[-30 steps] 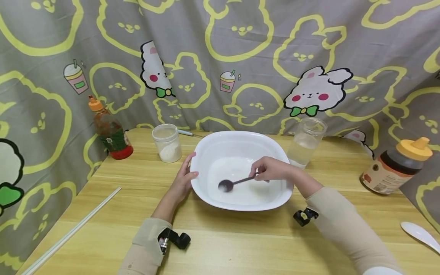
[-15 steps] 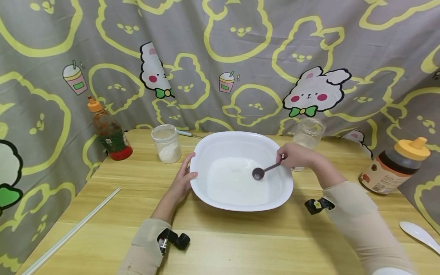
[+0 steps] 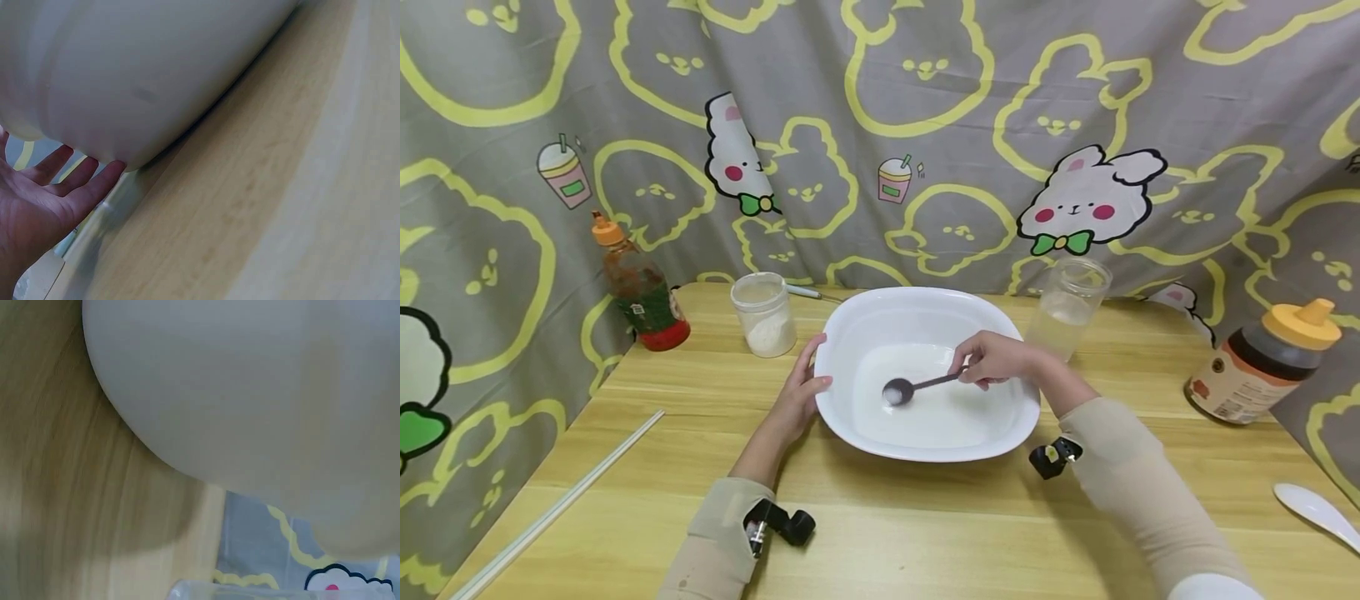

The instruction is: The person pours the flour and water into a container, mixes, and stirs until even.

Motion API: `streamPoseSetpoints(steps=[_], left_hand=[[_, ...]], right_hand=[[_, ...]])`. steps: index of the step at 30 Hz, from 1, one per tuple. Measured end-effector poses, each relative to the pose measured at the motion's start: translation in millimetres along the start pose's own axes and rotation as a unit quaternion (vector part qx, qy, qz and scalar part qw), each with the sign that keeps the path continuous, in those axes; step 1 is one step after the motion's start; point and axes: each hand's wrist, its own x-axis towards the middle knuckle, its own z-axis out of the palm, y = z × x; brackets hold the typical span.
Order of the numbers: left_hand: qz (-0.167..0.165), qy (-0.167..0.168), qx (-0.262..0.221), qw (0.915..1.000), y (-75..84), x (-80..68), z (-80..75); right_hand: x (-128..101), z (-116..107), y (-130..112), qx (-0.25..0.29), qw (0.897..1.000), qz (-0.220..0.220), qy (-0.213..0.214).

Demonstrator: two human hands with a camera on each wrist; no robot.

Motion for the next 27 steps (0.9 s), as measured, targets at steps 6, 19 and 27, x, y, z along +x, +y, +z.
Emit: streamPoseSetpoints(steps=[6, 19, 27], left_hand=[[0.003, 0.001, 0.0, 1.0, -0.8, -0.2, -0.3], [0.012, -0.006, -0.003, 0.9999, -1.0, -0.4, -0.8], [0.004, -0.005, -0.007, 1.0, 0.2, -0.4, -1.0]], right_hand=[[-23.1, -13.1, -8.8, -0.038, 0.998, 0.014, -0.039], [-18.9, -27.8, -10.1, -0.139, 0.983, 0.069, 0.101], [1.6, -4.1, -7.8, -0.032, 0.998, 0.036, 0.041]])
